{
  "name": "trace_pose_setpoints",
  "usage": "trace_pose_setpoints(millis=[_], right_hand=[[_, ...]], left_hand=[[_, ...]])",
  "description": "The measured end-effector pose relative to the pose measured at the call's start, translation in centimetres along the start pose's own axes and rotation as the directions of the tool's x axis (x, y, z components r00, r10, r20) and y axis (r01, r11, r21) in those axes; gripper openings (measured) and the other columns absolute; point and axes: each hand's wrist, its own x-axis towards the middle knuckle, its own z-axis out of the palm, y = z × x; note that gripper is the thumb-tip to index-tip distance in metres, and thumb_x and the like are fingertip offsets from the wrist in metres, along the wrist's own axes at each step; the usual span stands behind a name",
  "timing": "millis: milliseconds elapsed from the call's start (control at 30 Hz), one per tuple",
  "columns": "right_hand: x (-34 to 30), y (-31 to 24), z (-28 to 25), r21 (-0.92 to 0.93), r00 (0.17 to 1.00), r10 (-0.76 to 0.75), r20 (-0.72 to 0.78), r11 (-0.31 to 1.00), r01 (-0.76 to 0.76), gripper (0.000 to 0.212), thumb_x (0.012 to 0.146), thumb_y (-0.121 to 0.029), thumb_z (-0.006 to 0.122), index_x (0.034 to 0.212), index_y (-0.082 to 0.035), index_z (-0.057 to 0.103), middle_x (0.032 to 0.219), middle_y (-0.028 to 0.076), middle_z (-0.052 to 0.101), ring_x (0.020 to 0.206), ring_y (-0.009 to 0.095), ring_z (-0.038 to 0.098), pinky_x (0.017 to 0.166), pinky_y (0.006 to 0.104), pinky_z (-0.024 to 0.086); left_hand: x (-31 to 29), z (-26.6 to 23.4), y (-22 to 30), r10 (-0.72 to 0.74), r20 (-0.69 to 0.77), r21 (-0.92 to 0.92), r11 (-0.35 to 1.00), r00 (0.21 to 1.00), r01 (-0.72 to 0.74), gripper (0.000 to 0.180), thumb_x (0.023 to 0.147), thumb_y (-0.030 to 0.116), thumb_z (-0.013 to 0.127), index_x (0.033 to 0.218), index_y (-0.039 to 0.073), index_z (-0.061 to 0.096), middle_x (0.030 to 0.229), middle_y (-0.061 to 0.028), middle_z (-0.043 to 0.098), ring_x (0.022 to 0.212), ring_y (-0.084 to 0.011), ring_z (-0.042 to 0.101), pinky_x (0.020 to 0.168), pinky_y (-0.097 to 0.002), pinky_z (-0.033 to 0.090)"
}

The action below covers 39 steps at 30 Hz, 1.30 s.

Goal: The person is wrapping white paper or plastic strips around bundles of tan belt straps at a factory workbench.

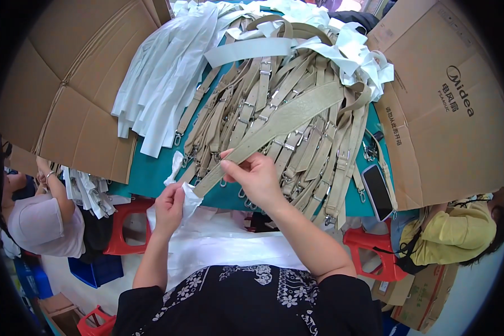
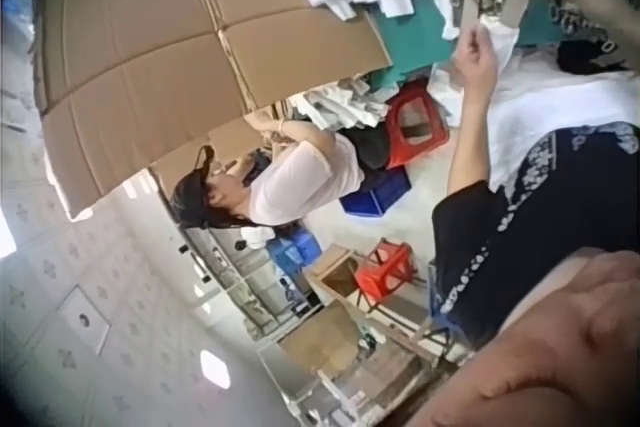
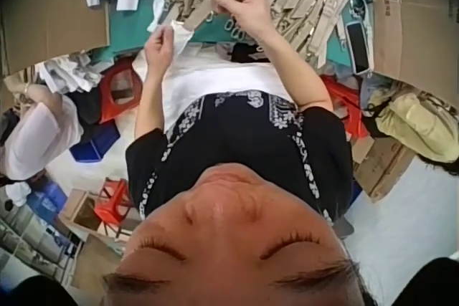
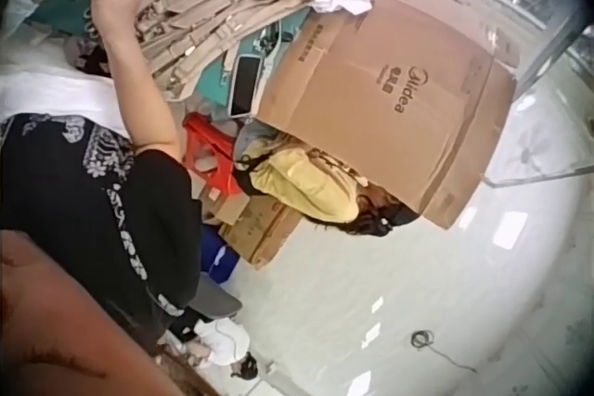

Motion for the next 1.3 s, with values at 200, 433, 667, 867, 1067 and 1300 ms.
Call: trace_pose_setpoints(millis=[200, 433, 667, 867, 1067, 1300], right_hand=[[-2.0, -0.8, 1.1, -0.389, 0.997, -0.065, 0.03, 0.919, 0.072, 0.018, 0.079, -0.008, 0.062, 0.093, 0.003, 0.063, 0.077, 0.005, 0.063, 0.066, 0.007, 0.057, 0.059, 0.0207, 0.046], [-1.8, 3.7, 0.5, -0.545, 0.969, -0.102, 0.224, 0.811, 0.211, 0.018, 0.079, -0.014, 0.063, 0.093, -0.002, 0.064, 0.081, 0.001, 0.061, 0.067, 0.005, 0.052, 0.057, 0.0192, 0.042], [-0.8, 2.5, -0.1, -0.127, 0.986, 0.11, -0.122, 0.984, -0.126, 0.022, 0.08, -0.016, 0.063, 0.097, -0.003, 0.063, 0.081, 0.001, 0.062, 0.064, 0.005, 0.052, 0.055, 0.0203, 0.042], [-2.1, 5.3, 1.0, -0.245, 0.994, -0.095, -0.047, 0.966, 0.081, 0.023, 0.079, -0.014, 0.063, 0.1, -0.003, 0.061, 0.085, 0.002, 0.063, 0.075, 0.009, 0.058, 0.068, 0.024, 0.046], [-2.0, 4.2, 1.0, -0.179, 0.996, 0.088, -0.022, 0.98, -0.091, 0.021, 0.081, -0.019, 0.061, 0.094, -0.002, 0.062, 0.087, 0.004, 0.062, 0.078, 0.011, 0.058, 0.07, 0.0261, 0.046], [-2.4, 6.3, 0.7, -0.127, 0.975, 0.219, 0.037, 0.969, -0.212, 0.023, 0.082, -0.02, 0.061, 0.099, -0.005, 0.06, 0.084, 0.002, 0.061, 0.075, 0.011, 0.059, 0.062, 0.0247, 0.048]], left_hand=[[-1.3, 2.3, 0.2, -0.079, 0.0, -0.243, 0.967, 0.997, 0.076, 0.018, 0.087, 0.015, 0.055, 0.089, -0.001, 0.063, 0.071, 0.0005, 0.059, 0.066, -0.0046, 0.049, 0.058, -0.0198, 0.04], [-1.6, 3.8, 0.1, -0.04, 0.011, -0.212, 0.976, 0.999, 0.042, 0.018, 0.086, 0.016, 0.055, 0.088, -0.001, 0.062, 0.07, -0.0023, 0.06, 0.065, -0.0062, 0.051, 0.058, -0.0205, 0.041], [-1.7, 4.1, 0.3, -0.067, -0.03, -0.241, 0.969, 0.997, 0.058, 0.019, 0.087, 0.016, 0.055, 0.088, -0.001, 0.062, 0.071, -0.0018, 0.06, 0.064, -0.0057, 0.05, 0.057, -0.0208, 0.041], [-2.0, 4.2, 0.3, -0.095, -0.009, -0.249, 0.964, 0.995, 0.09, 0.02, 0.088, 0.015, 0.053, 0.087, -0.003, 0.061, 0.073, 0.0007, 0.058, 0.067, -0.005, 0.047, 0.06, -0.0191, 0.039], [-2.0, 4.0, 0.8, -0.114, 0.009, -0.273, 0.955, 0.993, 0.112, 0.02, 0.089, 0.015, 0.052, 0.089, -0.002, 0.063, 0.075, -0.0002, 0.059, 0.068, -0.0053, 0.049, 0.061, -0.0189, 0.04], [-2.4, 3.3, -1.3, -0.081, 0.098, -0.293, 0.95, 0.992, 0.107, 0.022, 0.09, 0.015, 0.049, 0.1, -0.002, 0.06, 0.09, -0.0062, 0.062, 0.076, -0.0088, 0.054, 0.07, -0.0207, 0.042]])
